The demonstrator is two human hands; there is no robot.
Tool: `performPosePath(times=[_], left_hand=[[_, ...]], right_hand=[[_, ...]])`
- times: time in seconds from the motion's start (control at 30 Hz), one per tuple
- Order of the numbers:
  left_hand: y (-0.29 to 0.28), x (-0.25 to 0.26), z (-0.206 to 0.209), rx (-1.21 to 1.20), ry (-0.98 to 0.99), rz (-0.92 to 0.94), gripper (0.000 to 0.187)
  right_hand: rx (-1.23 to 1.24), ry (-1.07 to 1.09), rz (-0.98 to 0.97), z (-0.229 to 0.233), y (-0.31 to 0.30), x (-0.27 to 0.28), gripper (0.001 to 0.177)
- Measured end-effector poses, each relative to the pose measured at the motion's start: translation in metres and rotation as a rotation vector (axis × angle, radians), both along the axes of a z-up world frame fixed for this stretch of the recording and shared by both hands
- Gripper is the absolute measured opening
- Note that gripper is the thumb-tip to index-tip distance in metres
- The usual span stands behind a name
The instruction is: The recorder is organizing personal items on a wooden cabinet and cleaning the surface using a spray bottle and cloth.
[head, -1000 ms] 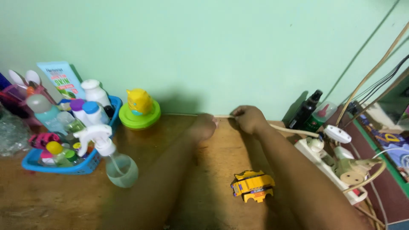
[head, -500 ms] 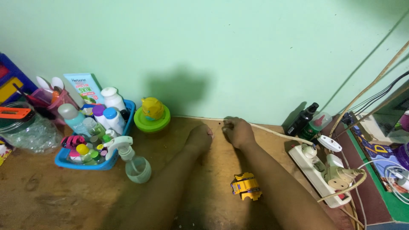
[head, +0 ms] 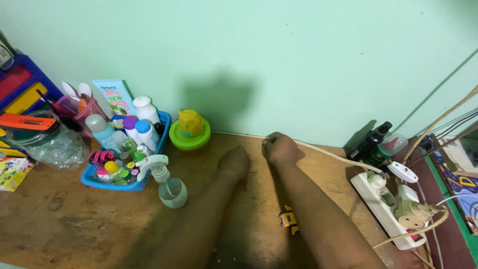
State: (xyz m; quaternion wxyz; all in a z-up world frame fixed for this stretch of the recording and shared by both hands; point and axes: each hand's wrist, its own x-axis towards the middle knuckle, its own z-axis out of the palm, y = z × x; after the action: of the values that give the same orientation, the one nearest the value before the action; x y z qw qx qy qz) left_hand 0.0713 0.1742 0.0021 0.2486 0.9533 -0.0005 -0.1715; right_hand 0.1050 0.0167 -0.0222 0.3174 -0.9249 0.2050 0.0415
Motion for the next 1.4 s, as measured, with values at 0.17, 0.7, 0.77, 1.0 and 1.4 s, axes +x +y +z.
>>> performPosePath(times=[0.17, 0.7, 0.77, 1.0, 1.4], left_hand=[[0.003, -0.003, -0.007, -0.031, -0.074, -0.013, 0.033], [0.017, -0.028, -0.038, -1.092, -0.047, 0.353, 0.028], [0.021, -0.029, -0.048, -1.135, -0.011, 0.352, 0.030], [0.041, -0.058, -0.054, -1.294, 0.050, 0.411, 0.027], [0.075, -0.081, -0.089, -0.924, 0.162, 0.241, 0.024]], right_hand=[[-0.233, 0.134, 0.149, 0.036, 0.009, -0.012, 0.031], [0.538, -0.076, 0.318, 0.058, 0.035, -0.089, 0.012], [0.563, -0.119, 0.308, 0.052, 0.039, -0.097, 0.013], [0.658, -0.357, 0.269, 0.002, 0.062, -0.123, 0.015], [0.481, -0.331, 0.388, -0.004, 0.067, -0.130, 0.016]])
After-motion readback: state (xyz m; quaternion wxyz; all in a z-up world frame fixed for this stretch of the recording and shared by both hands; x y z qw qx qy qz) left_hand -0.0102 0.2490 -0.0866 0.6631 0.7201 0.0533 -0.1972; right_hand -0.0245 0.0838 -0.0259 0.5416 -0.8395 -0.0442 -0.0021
